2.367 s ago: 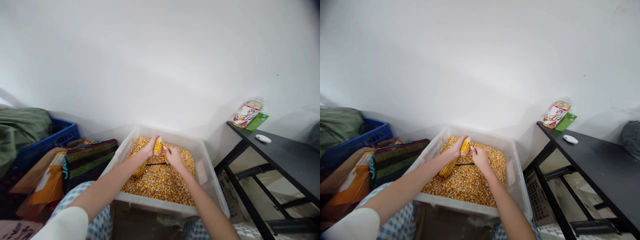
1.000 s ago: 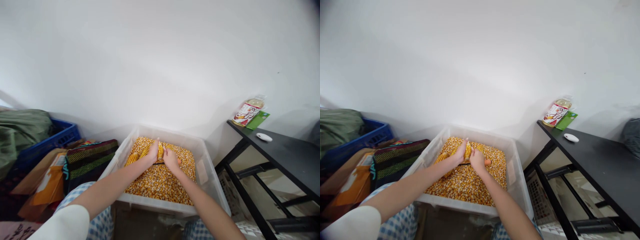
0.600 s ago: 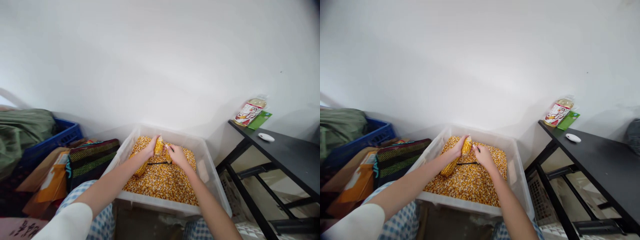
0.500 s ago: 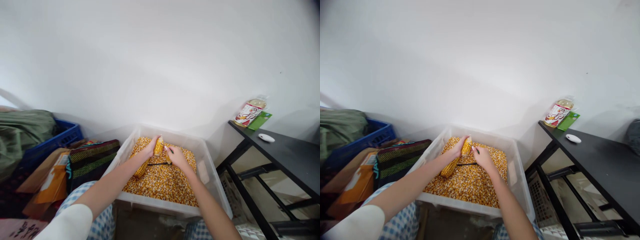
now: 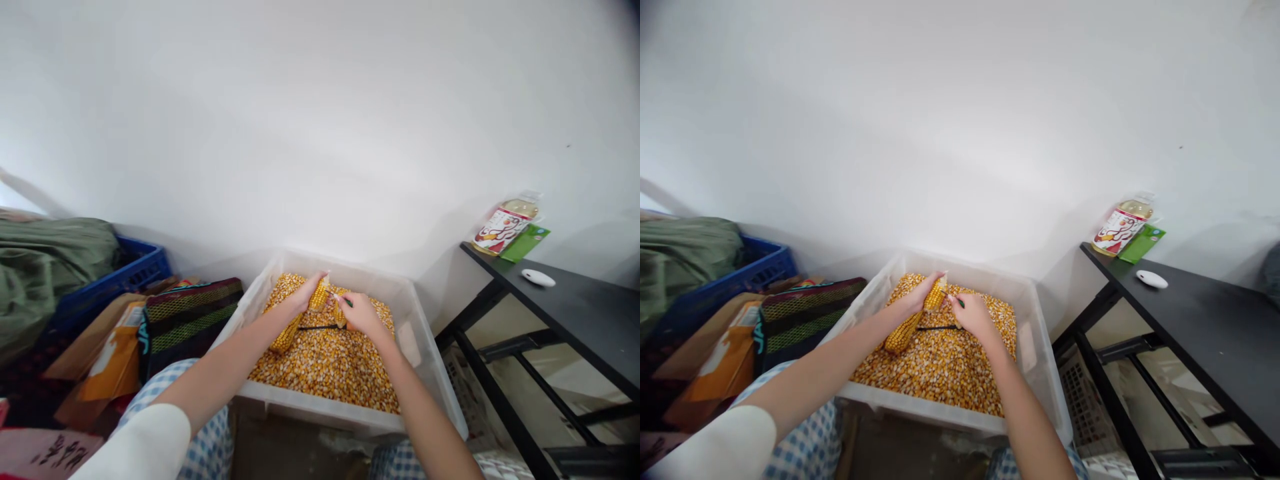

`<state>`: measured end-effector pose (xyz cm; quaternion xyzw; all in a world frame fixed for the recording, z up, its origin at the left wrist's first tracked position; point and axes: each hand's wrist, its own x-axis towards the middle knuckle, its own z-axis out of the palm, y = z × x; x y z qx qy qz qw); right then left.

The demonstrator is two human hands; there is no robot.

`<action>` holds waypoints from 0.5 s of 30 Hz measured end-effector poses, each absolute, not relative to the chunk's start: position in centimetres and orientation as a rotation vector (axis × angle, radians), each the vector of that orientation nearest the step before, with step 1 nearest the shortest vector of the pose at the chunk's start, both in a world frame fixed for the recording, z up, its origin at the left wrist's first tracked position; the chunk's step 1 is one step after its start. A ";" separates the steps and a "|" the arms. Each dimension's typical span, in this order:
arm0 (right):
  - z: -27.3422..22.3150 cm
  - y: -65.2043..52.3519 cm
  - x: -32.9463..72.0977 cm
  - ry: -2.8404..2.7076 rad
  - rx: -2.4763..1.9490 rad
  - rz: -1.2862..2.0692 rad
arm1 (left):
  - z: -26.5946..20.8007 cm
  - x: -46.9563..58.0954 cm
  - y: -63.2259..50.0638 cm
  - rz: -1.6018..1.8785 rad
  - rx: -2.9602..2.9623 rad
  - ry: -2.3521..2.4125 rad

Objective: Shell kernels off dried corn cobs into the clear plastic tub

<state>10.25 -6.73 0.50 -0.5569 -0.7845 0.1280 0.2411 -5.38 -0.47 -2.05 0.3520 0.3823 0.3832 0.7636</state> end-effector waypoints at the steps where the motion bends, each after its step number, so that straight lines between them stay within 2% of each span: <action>1: 0.5 -6.7 10.2 -2.155 -1.529 0.350 | -2.2 -5.4 -0.4 0.826 0.769 0.827; 15: 0.5 -6.6 11.2 -2.310 -1.484 0.405 | -1.5 -5.6 -1.5 0.934 1.182 1.084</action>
